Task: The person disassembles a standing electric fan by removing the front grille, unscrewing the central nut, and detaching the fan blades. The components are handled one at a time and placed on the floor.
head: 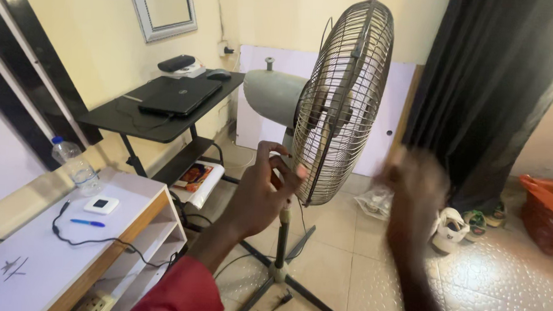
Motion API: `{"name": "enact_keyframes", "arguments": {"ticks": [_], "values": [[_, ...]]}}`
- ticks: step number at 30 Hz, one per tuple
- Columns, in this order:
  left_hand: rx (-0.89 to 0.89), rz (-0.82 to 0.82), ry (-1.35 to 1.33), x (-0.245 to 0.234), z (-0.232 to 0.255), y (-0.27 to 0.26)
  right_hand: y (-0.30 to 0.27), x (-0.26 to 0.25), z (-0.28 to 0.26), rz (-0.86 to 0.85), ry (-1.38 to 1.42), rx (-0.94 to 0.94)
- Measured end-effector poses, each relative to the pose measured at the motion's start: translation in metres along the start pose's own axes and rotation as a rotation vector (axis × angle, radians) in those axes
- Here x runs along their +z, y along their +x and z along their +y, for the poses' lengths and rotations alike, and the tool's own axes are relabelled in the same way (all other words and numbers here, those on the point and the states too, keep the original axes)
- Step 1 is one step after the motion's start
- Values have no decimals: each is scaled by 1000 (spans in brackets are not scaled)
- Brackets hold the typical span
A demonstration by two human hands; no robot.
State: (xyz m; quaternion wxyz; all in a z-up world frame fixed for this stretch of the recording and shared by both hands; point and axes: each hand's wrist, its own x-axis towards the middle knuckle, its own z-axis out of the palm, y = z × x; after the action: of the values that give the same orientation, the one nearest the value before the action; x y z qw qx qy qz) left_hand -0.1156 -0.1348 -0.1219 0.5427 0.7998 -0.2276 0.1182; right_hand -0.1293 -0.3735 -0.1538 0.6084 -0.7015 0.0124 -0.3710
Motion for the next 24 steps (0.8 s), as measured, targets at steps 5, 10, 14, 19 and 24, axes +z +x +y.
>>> {"name": "enact_keyframes", "arguments": {"ticks": [5,10,14,19,24], "values": [[113,210,396,-16,27,21,-115,72,57,-143,701,708],[480,263,500,-20,76,97,-118,128,42,-270,1214,601],[339,87,560,3,89,137,-118,135,27,-140,1361,588],[355,97,392,11,73,150,-107,140,28,-138,1529,565],[223,137,350,24,62,149,-106,148,29,64,1496,700]]}}
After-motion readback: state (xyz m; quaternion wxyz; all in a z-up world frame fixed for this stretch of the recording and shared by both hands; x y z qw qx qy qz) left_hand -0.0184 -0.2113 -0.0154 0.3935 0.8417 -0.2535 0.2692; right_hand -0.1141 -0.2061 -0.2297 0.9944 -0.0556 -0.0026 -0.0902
